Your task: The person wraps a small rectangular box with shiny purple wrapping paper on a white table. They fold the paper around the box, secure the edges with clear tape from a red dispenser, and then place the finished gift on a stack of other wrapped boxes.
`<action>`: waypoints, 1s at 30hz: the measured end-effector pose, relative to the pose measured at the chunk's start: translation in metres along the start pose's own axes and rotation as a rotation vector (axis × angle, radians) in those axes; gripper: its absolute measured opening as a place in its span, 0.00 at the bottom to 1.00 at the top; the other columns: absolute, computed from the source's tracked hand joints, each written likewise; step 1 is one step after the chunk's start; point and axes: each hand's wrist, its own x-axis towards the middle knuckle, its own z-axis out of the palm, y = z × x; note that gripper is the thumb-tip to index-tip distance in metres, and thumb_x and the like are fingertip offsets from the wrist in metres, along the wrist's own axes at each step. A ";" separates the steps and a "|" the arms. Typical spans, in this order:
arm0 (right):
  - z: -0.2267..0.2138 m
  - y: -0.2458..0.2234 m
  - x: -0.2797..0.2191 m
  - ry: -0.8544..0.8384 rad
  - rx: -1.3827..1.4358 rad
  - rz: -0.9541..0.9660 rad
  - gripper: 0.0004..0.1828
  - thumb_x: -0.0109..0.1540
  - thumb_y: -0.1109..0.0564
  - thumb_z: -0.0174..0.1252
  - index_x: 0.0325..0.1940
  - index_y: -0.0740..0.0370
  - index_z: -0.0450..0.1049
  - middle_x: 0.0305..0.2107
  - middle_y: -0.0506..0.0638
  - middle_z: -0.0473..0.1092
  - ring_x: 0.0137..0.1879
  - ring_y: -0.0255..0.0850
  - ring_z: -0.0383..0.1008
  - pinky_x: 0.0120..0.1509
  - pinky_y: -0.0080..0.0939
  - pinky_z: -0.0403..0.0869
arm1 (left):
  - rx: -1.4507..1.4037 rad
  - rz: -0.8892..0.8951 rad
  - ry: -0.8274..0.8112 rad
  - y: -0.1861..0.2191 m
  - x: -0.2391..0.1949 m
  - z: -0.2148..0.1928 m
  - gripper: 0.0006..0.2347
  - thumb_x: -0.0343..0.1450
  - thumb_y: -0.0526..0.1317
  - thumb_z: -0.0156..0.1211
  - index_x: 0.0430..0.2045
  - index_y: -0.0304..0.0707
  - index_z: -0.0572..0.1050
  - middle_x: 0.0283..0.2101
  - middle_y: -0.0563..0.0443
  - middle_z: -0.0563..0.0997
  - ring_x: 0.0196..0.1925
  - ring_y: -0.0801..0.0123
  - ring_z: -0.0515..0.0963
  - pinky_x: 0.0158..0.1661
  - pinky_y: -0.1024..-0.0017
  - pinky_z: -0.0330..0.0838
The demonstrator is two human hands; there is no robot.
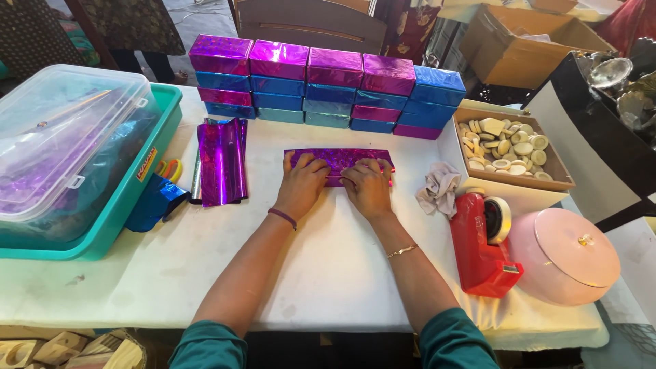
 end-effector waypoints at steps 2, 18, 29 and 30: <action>-0.001 -0.001 0.001 -0.004 0.011 0.000 0.08 0.56 0.55 0.70 0.38 0.54 0.83 0.36 0.44 0.78 0.55 0.44 0.72 0.69 0.57 0.57 | -0.006 -0.003 0.006 0.000 -0.001 0.001 0.09 0.67 0.38 0.63 0.40 0.44 0.82 0.45 0.58 0.79 0.57 0.63 0.71 0.64 0.46 0.49; -0.182 0.017 -0.071 0.111 -0.168 0.455 0.09 0.62 0.54 0.68 0.43 0.59 0.83 0.31 0.56 0.74 0.36 0.49 0.74 0.42 0.47 0.72 | -0.011 0.013 0.036 0.003 -0.004 0.000 0.07 0.68 0.36 0.62 0.36 0.44 0.82 0.41 0.56 0.78 0.55 0.62 0.71 0.61 0.49 0.53; -0.255 0.047 -0.164 -0.146 -0.454 0.881 0.13 0.65 0.46 0.63 0.42 0.56 0.85 0.32 0.55 0.77 0.39 0.54 0.77 0.44 0.52 0.74 | -0.026 -0.003 0.033 0.005 -0.004 -0.001 0.08 0.69 0.36 0.61 0.40 0.42 0.82 0.40 0.56 0.78 0.54 0.63 0.72 0.62 0.50 0.53; -0.256 0.044 -0.159 -0.169 -0.427 0.959 0.14 0.64 0.45 0.62 0.43 0.55 0.85 0.30 0.55 0.78 0.37 0.53 0.78 0.43 0.51 0.75 | -0.032 -0.007 0.031 0.004 -0.005 -0.001 0.09 0.69 0.36 0.61 0.41 0.42 0.82 0.41 0.56 0.78 0.54 0.63 0.72 0.62 0.50 0.53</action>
